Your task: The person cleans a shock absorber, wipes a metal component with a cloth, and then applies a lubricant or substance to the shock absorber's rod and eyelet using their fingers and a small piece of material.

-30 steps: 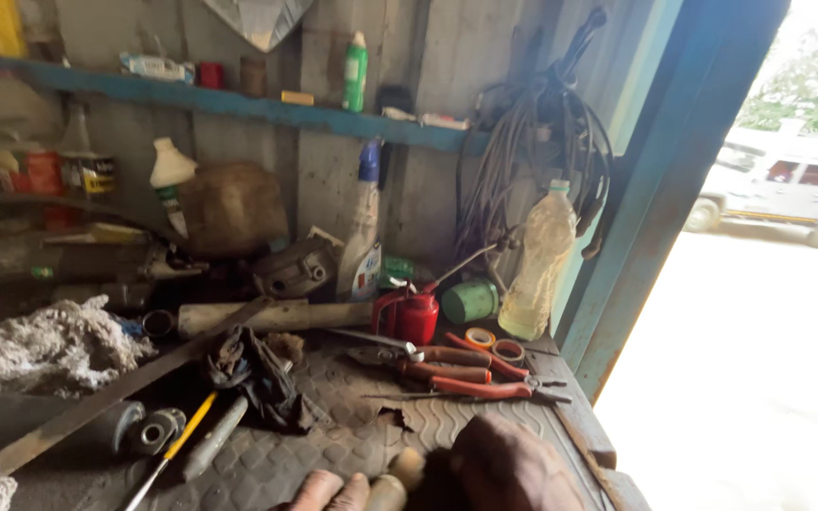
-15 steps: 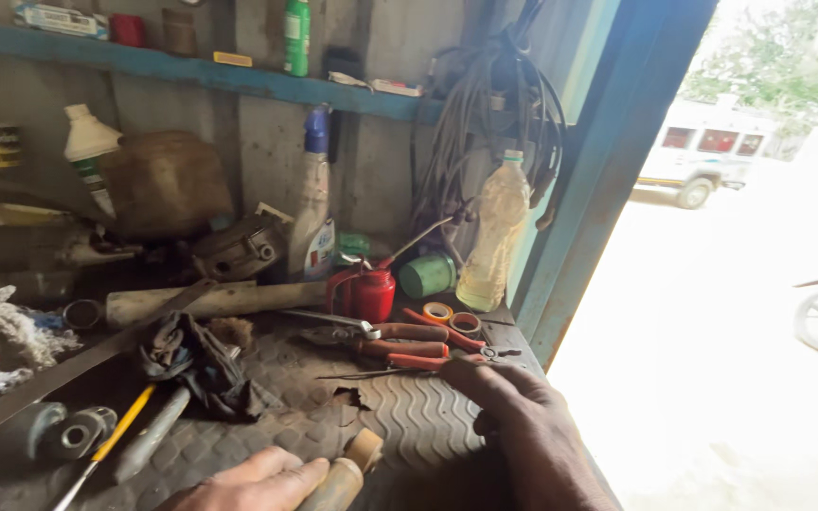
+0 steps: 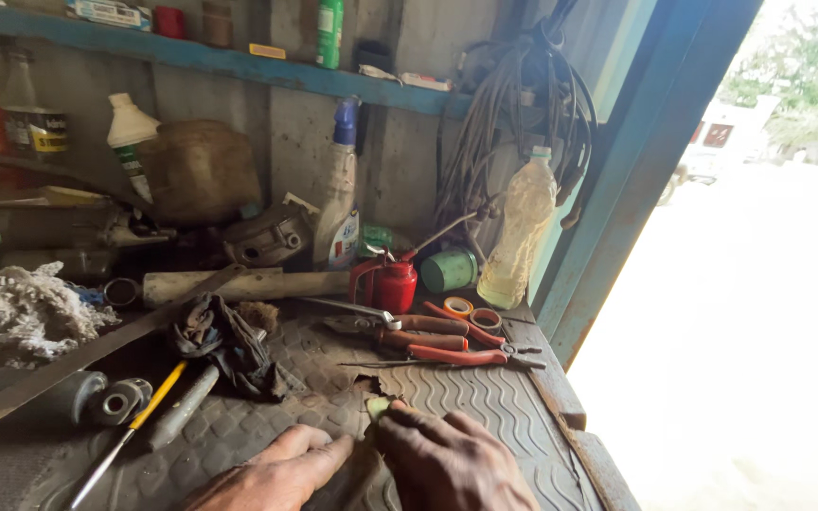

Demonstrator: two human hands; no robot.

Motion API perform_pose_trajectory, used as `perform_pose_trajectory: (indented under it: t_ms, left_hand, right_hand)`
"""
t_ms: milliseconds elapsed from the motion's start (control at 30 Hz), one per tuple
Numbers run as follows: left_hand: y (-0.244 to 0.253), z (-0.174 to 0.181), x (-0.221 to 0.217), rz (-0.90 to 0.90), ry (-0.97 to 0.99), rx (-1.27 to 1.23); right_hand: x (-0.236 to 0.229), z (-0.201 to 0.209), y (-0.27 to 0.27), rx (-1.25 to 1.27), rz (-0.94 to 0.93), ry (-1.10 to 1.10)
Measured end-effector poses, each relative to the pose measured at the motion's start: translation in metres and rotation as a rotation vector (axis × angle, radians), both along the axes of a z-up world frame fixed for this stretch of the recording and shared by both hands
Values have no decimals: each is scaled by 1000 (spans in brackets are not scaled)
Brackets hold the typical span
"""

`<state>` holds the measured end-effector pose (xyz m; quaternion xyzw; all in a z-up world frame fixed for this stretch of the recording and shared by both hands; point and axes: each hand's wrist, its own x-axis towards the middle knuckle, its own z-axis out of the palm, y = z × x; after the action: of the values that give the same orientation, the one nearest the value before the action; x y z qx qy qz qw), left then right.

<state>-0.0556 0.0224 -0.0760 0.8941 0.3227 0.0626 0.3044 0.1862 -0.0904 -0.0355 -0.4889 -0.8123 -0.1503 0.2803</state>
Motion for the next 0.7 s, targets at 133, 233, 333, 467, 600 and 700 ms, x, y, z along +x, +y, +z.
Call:
perform_pose_trajectory:
  t_ms: [133,233,333,467,600,700]
  left_hand:
    - [-14,21,8,10,-2,59]
    - [-27,42,-1,32,72,-23]
    - [-41,60,-2,124,71,-105]
    - [-42,67,-5,34,68,-29]
    - [-41,61,-4,38,27,-16]
    - [-35,66,-2,14,-7,86]
  right_hand:
    - [10,-12,8,-109,-57,33]
    - [20,-25,7,317,-1,-337]
    - [8,-28,4,140,13,-205]
    - [-10,-1,3,5,6,-21]
    - [-18,31,-1,-390,-297,544]
    - [-9,55,-7,-489,-300,1111]
